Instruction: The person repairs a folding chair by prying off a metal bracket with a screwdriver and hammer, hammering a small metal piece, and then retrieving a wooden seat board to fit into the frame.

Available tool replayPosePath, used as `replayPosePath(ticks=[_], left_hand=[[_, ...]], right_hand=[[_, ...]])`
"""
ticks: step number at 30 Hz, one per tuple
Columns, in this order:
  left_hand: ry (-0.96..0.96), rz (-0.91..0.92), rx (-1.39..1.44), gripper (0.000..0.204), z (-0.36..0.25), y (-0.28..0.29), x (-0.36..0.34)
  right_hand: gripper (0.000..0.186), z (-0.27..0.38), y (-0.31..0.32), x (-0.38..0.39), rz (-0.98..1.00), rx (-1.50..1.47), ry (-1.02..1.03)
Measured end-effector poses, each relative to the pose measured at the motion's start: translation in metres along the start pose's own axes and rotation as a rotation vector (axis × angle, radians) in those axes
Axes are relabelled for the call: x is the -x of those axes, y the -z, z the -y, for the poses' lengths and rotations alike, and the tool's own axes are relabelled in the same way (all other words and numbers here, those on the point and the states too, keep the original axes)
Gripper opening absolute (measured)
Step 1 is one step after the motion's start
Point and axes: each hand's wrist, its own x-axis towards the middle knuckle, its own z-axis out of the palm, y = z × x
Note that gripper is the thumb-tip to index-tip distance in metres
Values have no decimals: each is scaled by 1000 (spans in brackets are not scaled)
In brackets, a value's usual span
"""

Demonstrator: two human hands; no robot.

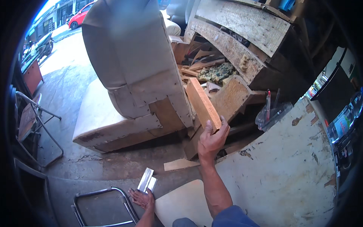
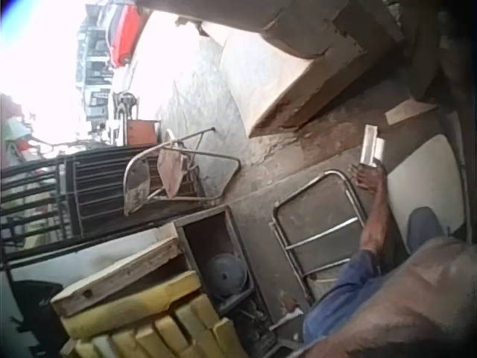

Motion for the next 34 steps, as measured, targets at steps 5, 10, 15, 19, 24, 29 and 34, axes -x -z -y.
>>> replayPosePath(ticks=[5,10,15,19,24,29,34], left_hand=[[30,-54,61,78,3,0,-3],[-178,-30,72,75,9,-8,22],[-388,-16,139,64,42,7,7],[-312,47,455,46,115,46,40],[-161,207,1108,24,186,131,199],[22,395,1515,19,321,207,327],[122,557,1584,20,434,236,417]], right_hand=[[49,-24,178,150,185,-107,-29],[44,-63,353,255,695,110,-356],[42,-49,469,309,983,123,-317],[39,-52,527,349,859,117,-409],[36,-106,595,421,499,-112,-959],[35,-51,662,460,350,-221,-985],[35,-22,755,506,220,-205,-989]])
